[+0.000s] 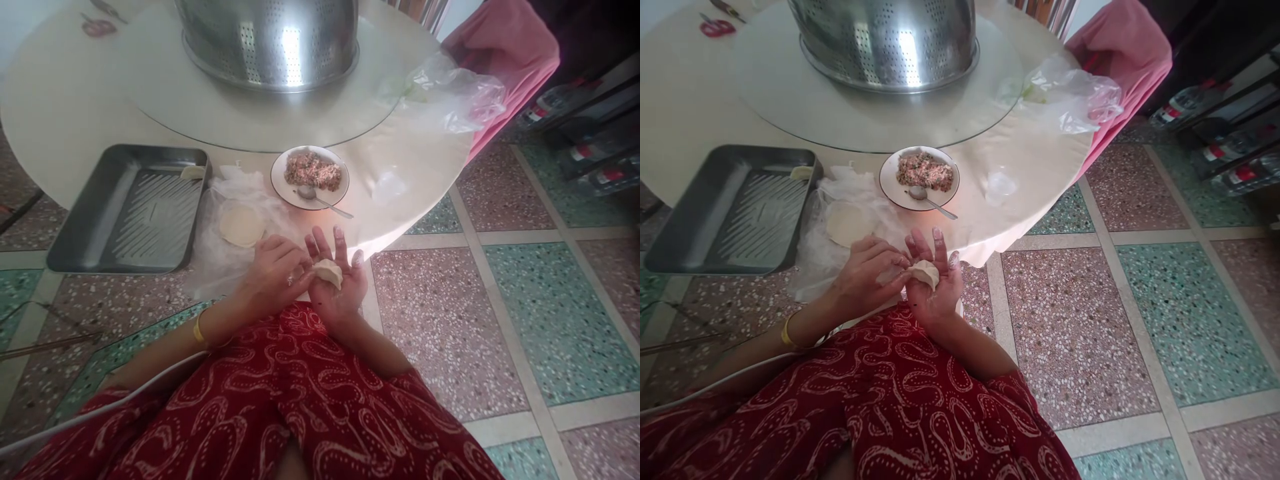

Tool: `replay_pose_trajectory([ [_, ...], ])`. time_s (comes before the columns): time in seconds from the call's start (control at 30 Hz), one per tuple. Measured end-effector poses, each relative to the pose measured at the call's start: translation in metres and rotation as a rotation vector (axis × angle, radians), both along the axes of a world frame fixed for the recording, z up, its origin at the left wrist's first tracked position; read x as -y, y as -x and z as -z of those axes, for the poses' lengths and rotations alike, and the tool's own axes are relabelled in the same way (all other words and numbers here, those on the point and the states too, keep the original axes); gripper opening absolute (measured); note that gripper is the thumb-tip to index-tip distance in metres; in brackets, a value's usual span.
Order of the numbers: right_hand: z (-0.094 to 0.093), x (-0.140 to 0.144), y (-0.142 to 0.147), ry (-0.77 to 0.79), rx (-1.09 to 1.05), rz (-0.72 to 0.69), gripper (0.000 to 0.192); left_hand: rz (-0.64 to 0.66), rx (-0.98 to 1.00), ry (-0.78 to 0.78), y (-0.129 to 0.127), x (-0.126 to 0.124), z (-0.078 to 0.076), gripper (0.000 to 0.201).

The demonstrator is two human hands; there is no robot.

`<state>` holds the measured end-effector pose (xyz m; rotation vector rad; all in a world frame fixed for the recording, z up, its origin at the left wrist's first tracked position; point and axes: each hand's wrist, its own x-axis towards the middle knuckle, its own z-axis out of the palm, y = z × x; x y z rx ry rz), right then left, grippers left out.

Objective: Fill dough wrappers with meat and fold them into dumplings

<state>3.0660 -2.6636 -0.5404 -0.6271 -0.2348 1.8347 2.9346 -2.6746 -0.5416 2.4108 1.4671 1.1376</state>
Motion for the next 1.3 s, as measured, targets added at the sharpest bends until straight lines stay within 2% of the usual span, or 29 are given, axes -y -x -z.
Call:
replay_pose_trajectory([
  [0.7,-0.0030,0.0003,0.0002,0.002,0.008,-0.012,0.048,-0.014,0.029,-0.029,-0.0035,0.0007,-0.0071,0.014],
  [1.07,-0.0021,-0.0013,-0.0002,-0.037,0.054,-0.005,0.048,-0.034,0.025,0.029,0.0009,0.0058,-0.0024,0.014],
  [1.3,-0.0034,0.0004,0.0008,-0.051,0.078,0.003,0.049,-0.025,0.030,0.005,0.0024,0.0060,-0.0029,0.015],
])
